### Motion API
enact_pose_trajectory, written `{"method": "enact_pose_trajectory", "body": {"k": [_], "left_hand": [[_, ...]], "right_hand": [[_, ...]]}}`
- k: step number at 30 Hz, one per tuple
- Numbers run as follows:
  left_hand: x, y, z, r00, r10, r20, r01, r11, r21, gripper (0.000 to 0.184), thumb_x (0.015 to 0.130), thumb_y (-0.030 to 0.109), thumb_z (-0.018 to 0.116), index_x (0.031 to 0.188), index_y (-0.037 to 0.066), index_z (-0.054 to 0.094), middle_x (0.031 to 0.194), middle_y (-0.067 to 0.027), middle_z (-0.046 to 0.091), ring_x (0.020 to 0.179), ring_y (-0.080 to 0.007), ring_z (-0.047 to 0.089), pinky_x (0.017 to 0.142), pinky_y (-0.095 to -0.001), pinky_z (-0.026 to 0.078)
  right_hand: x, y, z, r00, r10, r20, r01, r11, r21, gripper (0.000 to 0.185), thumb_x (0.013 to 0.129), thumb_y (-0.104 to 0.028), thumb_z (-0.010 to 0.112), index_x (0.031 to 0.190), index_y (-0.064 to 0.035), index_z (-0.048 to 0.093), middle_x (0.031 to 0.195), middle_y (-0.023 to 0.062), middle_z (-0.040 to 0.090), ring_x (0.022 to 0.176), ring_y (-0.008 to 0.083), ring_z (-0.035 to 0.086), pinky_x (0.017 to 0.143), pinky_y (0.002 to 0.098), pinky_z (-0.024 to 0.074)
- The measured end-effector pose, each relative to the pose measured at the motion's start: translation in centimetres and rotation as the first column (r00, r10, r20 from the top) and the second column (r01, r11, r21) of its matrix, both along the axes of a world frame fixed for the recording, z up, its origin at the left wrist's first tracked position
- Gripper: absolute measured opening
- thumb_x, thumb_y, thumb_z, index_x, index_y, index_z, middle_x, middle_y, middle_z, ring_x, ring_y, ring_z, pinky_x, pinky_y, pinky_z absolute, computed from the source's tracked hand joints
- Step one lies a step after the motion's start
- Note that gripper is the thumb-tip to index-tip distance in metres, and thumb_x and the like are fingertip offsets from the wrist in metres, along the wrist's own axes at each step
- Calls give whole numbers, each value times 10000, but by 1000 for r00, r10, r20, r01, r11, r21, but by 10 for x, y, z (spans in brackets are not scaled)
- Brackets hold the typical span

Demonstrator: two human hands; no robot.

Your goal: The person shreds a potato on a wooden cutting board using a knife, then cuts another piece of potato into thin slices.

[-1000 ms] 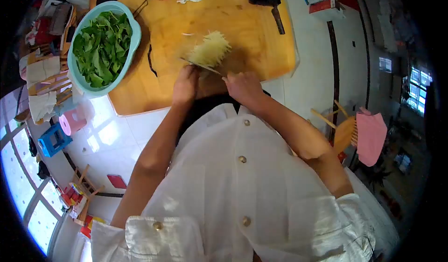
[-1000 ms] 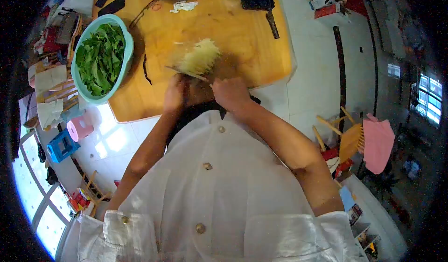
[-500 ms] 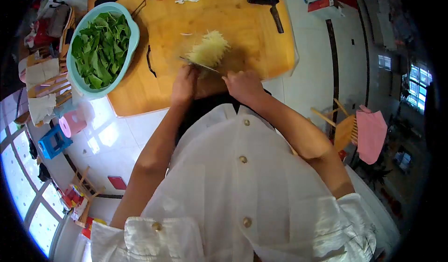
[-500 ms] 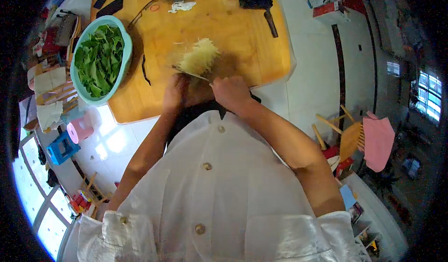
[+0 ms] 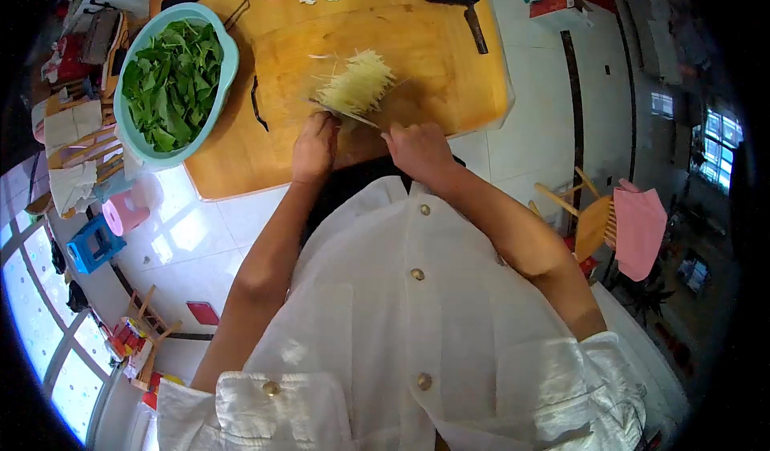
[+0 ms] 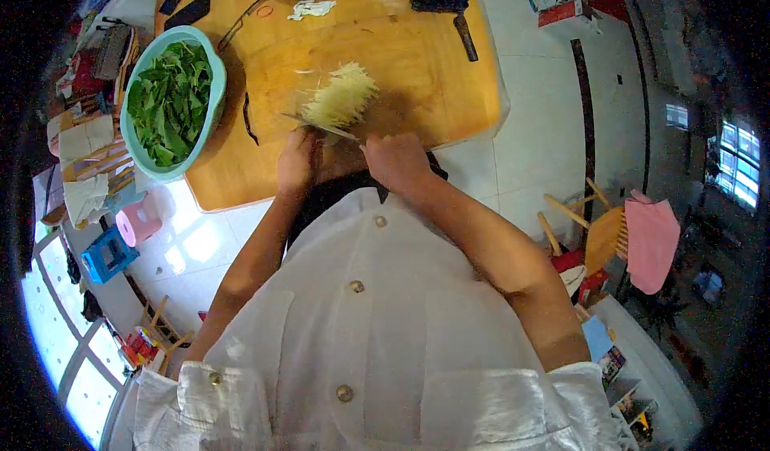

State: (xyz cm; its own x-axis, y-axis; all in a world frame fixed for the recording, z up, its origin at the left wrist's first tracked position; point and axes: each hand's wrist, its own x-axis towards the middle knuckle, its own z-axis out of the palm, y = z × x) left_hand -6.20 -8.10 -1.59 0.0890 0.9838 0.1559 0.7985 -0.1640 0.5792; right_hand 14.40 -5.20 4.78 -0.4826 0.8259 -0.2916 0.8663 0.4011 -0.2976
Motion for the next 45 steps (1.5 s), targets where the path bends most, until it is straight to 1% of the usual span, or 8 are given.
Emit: {"method": "enact_pose_trajectory", "body": {"k": [10,12,15,22,24,33,42,45], "left_hand": [[0,4,-3,998,-6,-66,1,997,-83,144,830,58,568,967,53,612,996,-123,583,936,-323,567,761,-405,496],[3,0,2,993,75,89,-61,986,-155,144,828,55,568,964,53,613,998,-126,583,932,-325,569,759,-409,496],[2,-2,-2,1000,17,9,-17,999,-32,126,828,60,571,947,55,613,994,-124,583,915,-321,575,752,-408,498],[1,-5,-6,999,16,-29,-17,998,-66,126,829,63,580,949,63,619,995,-104,586,907,-313,583,738,-402,504],[0,0,-6,999,12,-37,-11,999,32,125,830,77,588,950,70,623,1001,-95,589,902,-310,589,723,-400,508],[2,-2,-7,997,56,-59,-57,998,-18,116,838,85,587,946,58,620,978,-102,594,884,-312,594,709,-408,510],[0,0,-7,999,6,33,-8,999,51,99,797,59,606,893,52,624,954,-102,590,893,-296,589,705,-391,507],[-3,0,-2,999,-17,-44,21,996,82,117,782,42,603,895,56,628,945,-99,594,893,-291,590,717,-387,504]], "right_hand": [[-2,0,-1,998,0,-70,4,998,69,283,907,-284,544,736,-61,579,607,157,622,580,343,621,547,456,467],[-1,-4,4,997,-15,-81,21,997,74,282,908,-282,544,737,-60,578,605,159,620,580,345,620,554,456,470],[-3,-5,15,995,25,-95,-22,999,33,290,910,-284,537,730,-60,578,608,163,621,584,352,621,573,458,481],[0,-5,-2,998,2,-68,0,999,41,294,909,-289,537,722,-66,582,611,163,623,578,348,620,583,464,481],[-2,-1,-1,998,-12,-62,16,998,67,295,909,-289,538,719,-68,583,610,162,623,577,345,621,584,465,480],[-3,-2,7,998,-41,-57,41,999,7,302,913,-298,533,732,-64,595,618,159,628,594,357,625,601,471,476],[2,3,2,999,-33,5,33,998,-48,309,903,-303,530,781,-47,650,700,168,664,647,338,660,616,465,511],[2,-2,-8,996,-31,-80,33,999,29,317,895,-298,562,683,-66,610,601,173,613,549,351,608,540,454,475]]}}
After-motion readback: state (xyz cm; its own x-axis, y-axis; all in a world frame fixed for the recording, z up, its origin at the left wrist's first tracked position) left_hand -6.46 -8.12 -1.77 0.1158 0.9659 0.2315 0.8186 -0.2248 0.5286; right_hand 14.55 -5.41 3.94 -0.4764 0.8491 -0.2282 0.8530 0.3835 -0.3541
